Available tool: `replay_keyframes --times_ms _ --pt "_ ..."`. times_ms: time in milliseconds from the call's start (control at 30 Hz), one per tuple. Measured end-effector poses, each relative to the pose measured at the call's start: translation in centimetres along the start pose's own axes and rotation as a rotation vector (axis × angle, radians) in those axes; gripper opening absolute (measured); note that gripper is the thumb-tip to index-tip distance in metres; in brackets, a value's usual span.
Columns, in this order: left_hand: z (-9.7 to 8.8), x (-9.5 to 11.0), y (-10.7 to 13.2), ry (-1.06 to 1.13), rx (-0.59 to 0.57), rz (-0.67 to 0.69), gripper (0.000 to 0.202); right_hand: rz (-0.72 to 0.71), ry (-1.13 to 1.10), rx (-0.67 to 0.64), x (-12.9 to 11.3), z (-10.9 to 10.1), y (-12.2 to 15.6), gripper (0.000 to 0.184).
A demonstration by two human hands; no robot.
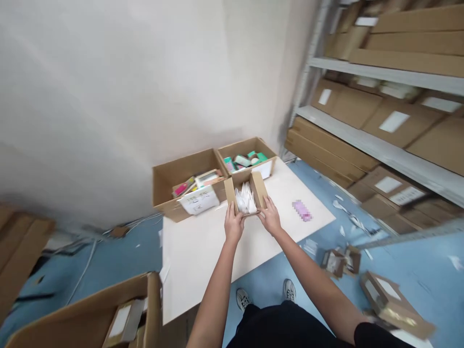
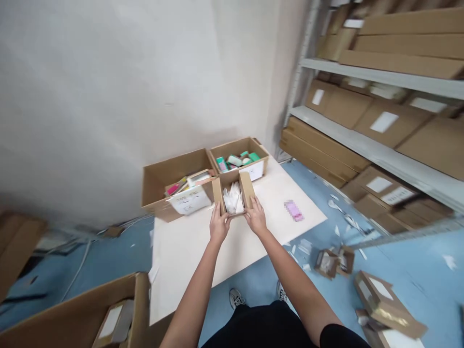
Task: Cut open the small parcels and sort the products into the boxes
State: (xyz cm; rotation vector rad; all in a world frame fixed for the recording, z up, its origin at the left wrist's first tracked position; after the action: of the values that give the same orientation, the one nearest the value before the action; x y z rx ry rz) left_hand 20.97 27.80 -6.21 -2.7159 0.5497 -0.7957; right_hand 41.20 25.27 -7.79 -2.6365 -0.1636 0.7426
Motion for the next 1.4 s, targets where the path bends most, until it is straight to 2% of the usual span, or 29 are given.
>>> replay_keyframes --times_ms 100,167,233,300,400,500,600,700,767,867,967,1033,1133,1233,1333,1400 --pt "3.1 9.9 -5.8 0.045 -0.025 0.201 0.01 0.106 0.094 0.156 6.4 -8.9 0.6 0.018" --pt "6.2 17.0 -8.7 0.079 -0.071 0.316 0.013 0.204 0.152 0.245 11.2 -14.5 2.1 0.018" --pt "9.9 24.0 -10.4 0.111 -0.145 0.416 0.015 0.314 0.207 0.305 16.3 -19.4 4.7 0.019" --pt "14.0 30.8 -10.9 0.135 -0.232 0.505 0.017 0.432 0.262 0.341 21.0 -23.8 8.4 0.021" --pt "20.0 40.0 -9.2 0.155 -0.361 0.633 0.018 0.605 0.344 0.376 26.5 -29.3 15.5 0.022" --pt "25.1 47.9 -5.7 0.17 -0.492 0.75 0.019 0.758 0.422 0.403 29.8 -33.8 23.1 0.023" --pt "28.6 54.2 -1.8 0.175 -0.634 0.842 0.021 0.936 0.503 0.417 31.6 -37.1 29.5 0.027" --pt "30.3 58.6 1.2 0.145 -0.743 0.91 0.03 1.146 0.549 0.399 33.4 -38.9 34.2 0.04" --pt "30.8 60.1 2.2 0.125 -0.779 0.938 0.036 1.261 0.5 0.347 34.8 -39.2 36.5 0.058" --pt "30.6 60.1 2.0 0.111 -0.785 0.935 0.041 1.339 0.381 0.292 36.8 -38.3 39.0 0.074" --pt "29.9 58.4 0.6 0.102 -0.739 0.882 0.043 1.302 0.351 0.367 37.7 -37.3 39.6 0.066" --pt "29.2 57.0 -0.6 0.11 -0.692 0.841 0.042 1.222 0.348 0.431 37.8 -36.8 38.5 0.058" --pt "27.6 54.8 -2.4 0.133 -0.615 0.772 0.042 1.04 0.311 0.481 37.7 -36.4 34.4 0.05" --pt "25.5 52.0 -3.8 0.133 -0.539 0.686 0.042 0.832 0.248 0.495 36.9 -35.7 28.2 0.046" --pt "22.7 48.0 -4.7 0.094 -0.477 0.577 0.042 0.647 0.164 0.445 34.7 -33.6 21.4 0.048" --pt "20.2 44.3 -5.0 0.057 -0.439 0.498 0.043 0.528 0.102 0.373 32.2 -31.3 16.9 0.051"
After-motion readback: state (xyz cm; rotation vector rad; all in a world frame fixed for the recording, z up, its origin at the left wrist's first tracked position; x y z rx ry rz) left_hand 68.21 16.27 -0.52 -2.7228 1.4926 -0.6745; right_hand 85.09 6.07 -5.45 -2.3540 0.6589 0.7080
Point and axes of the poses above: each hand's wrist, its own y-axis away from the middle knuckle, its own z-axis out of the palm, x = y × z, the point moved 3 cm from there along -y, towards the middle knuckle, and after that the axes turned 4 degrees about -x, right-handed, at the moved point
